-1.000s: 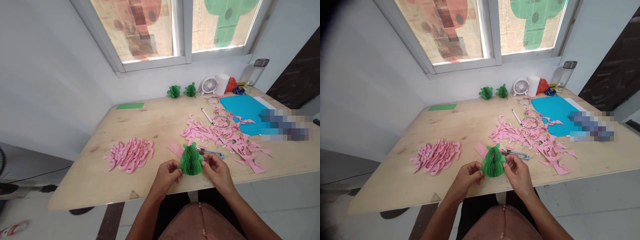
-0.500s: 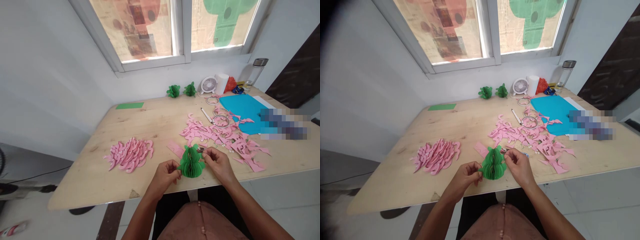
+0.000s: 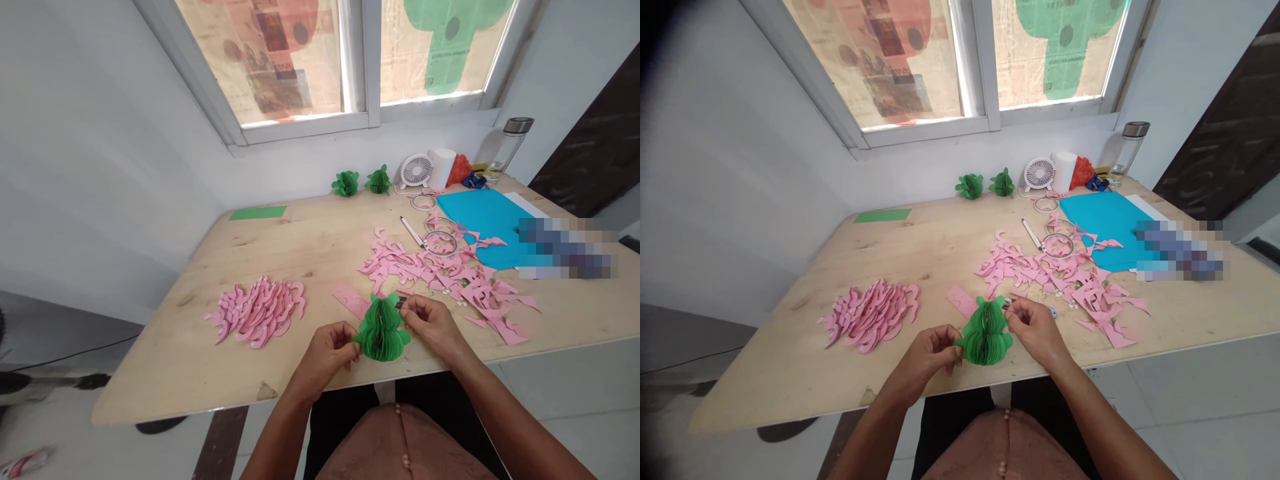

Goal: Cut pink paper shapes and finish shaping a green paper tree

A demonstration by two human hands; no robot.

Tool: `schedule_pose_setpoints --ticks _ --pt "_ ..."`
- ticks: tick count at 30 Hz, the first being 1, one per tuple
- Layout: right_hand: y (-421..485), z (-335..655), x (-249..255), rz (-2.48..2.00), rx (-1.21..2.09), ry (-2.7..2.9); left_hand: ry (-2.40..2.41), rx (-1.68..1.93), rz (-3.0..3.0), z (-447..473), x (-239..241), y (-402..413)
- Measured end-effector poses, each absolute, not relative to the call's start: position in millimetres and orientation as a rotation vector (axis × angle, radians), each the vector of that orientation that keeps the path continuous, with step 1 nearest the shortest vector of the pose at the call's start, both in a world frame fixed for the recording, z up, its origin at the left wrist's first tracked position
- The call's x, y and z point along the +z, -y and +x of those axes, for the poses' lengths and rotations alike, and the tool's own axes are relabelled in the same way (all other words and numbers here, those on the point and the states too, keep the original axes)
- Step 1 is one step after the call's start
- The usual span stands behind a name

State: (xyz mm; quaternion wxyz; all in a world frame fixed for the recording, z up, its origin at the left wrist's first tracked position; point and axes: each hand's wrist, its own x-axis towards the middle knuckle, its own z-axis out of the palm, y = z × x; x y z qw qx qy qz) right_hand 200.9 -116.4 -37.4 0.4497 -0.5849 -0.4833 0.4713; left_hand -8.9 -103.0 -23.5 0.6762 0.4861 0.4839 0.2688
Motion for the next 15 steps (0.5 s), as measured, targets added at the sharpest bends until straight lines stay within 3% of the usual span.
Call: schedule_pose_setpoints --ticks 15 --pt "121.6 204.3 -41.6 -1.427 1.130 1.092 -1.096 0.603 1.076 -7.7 -20.6 103.8"
